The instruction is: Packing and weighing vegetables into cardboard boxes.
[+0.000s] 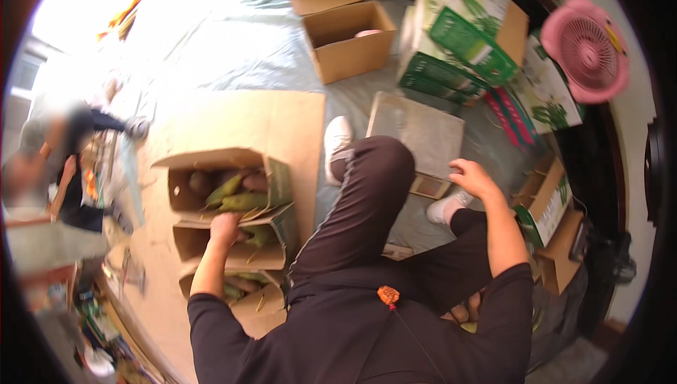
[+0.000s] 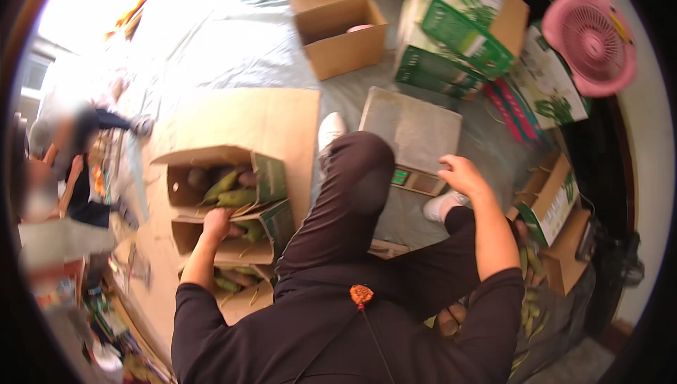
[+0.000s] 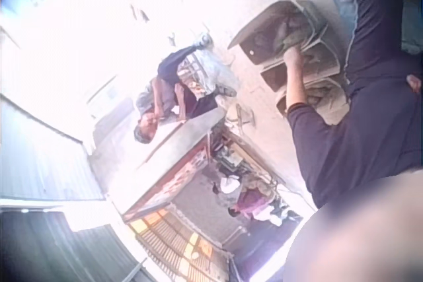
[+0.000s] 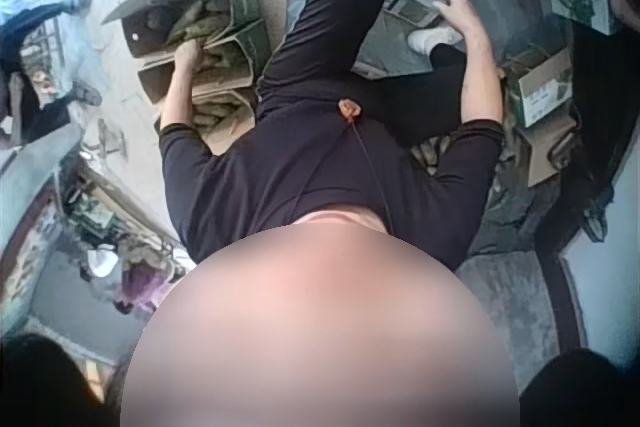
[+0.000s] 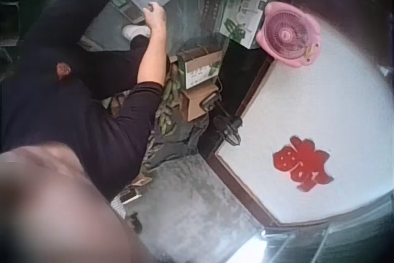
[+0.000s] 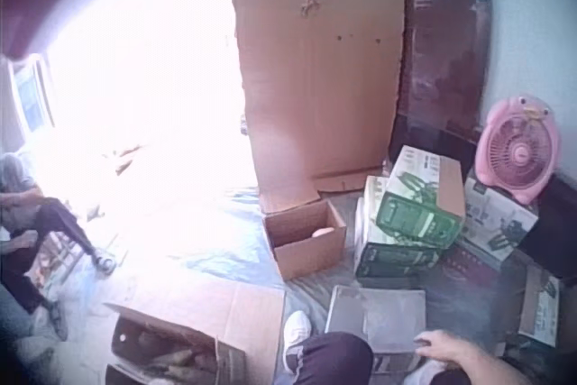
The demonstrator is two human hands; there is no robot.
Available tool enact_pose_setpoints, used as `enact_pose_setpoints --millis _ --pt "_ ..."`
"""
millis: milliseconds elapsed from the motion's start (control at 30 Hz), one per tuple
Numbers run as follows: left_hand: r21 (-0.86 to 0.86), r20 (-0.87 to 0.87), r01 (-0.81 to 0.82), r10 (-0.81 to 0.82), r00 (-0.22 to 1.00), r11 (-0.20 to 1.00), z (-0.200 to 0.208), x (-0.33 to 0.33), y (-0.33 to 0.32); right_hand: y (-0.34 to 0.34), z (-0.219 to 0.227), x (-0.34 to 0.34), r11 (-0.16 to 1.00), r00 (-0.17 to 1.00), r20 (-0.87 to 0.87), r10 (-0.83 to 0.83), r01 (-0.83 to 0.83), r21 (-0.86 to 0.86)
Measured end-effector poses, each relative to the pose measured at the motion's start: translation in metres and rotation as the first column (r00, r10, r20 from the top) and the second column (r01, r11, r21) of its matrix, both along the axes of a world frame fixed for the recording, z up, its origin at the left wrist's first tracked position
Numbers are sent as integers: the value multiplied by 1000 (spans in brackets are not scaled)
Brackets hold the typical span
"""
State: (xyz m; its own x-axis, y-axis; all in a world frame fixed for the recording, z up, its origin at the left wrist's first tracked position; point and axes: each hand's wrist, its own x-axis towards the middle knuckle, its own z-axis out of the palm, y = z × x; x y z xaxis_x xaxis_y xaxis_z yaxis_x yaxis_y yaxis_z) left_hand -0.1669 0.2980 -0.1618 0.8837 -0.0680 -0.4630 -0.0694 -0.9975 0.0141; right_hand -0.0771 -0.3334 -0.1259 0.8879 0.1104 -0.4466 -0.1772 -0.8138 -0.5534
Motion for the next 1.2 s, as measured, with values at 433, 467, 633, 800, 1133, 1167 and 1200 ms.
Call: enact_pose_setpoints --millis 433,467,633,800,1133,1167,1200 --pt "88 -68 -45 51 996 995 44 12 -58 14 21 3 1000 992 125 8 -10 18" --pt "45 -86 -113 117 989 993 51 13 -63 11 21 2 1000 992 126 -3 0 25" --pt "6 -244 -271 264 933 963 87 30 -101 4 43 -1 991 974 183 -131 127 37" --pt "-7 -170 -74 72 983 997 53 27 -87 -12 75 -11 973 949 241 -203 224 -63" --pt "-229 -10 63 -67 998 971 87 53 -165 -61 57 -51 942 782 533 -324 319 106" --pt "-226 -7 76 -80 997 971 88 63 -172 -68 65 -54 943 827 455 -331 298 146" --pt "-243 34 113 -108 994 963 93 74 -177 -70 78 -53 945 868 381 -320 264 191"
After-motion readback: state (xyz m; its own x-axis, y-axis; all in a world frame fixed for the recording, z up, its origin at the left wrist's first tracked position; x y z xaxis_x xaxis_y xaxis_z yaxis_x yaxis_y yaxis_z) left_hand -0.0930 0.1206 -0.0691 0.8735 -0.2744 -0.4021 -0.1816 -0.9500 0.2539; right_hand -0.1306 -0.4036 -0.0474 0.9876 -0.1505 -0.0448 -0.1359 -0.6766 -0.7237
